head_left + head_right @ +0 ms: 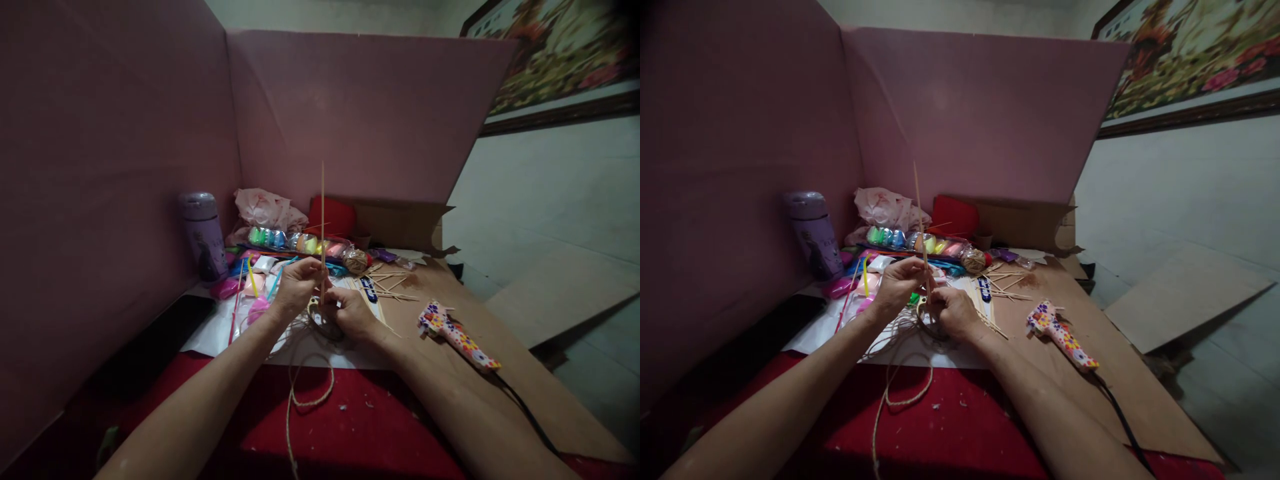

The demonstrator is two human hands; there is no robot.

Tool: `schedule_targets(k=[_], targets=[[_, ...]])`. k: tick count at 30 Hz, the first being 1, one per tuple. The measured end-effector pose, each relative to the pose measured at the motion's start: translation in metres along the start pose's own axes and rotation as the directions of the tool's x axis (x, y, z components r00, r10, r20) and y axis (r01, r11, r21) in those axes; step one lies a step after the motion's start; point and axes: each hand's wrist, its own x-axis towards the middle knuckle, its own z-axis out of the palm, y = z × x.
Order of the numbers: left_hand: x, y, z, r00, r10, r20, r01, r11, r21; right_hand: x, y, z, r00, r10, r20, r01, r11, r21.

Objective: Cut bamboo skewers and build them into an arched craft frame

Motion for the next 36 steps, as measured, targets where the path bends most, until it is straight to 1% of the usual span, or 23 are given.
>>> schedule_targets(k=[5, 8, 12, 14, 18, 25, 33, 36], targets=[[0.001, -0.001, 0.0, 1.0, 0.002, -0.001, -0.002, 1.0, 0.007, 0.0, -0.001, 0.0, 1.0, -0.005, -0.008, 0.005, 1.0, -0.023], [0.0, -0.002, 0.001, 0.998, 0.058, -0.032, -0.056, 0.997, 0.056, 0.0, -0.003, 0.0, 1.0, 0.002, -0.016, -0.002, 0.999, -0.037], [-0.003, -0.001, 0.004, 0.991, 0.121, -0.059, -0.116, 0.991, 0.073, 0.0, -0.005, 0.0, 0.999, -0.039, -0.016, 0.038, 0.997, -0.06], [-0.004, 0.0, 0.005, 0.991, 0.116, -0.062, -0.113, 0.992, 0.05, 0.0, -0.005, 0.0, 0.998, -0.061, -0.011, 0.06, 0.996, -0.072], [-0.006, 0.001, 0.004, 0.995, 0.091, -0.029, -0.09, 0.996, 0.018, 0.0, -0.003, 0.001, 0.996, -0.092, -0.006, 0.091, 0.993, -0.075], [-0.006, 0.004, 0.007, 0.999, 0.036, -0.006, -0.036, 0.999, -0.03, 0.001, 0.002, 0.0, 0.997, -0.078, 0.014, 0.079, 0.993, -0.092], [-0.001, 0.0, 0.008, 0.996, 0.086, -0.023, -0.086, 0.996, 0.0, 0.0, -0.001, -0.001, 0.998, -0.064, 0.017, 0.065, 0.995, -0.069], [-0.002, 0.0, 0.01, 0.996, 0.088, -0.026, -0.088, 0.996, -0.001, 0.002, -0.002, -0.006, 0.997, -0.055, 0.055, 0.058, 0.997, -0.048]])
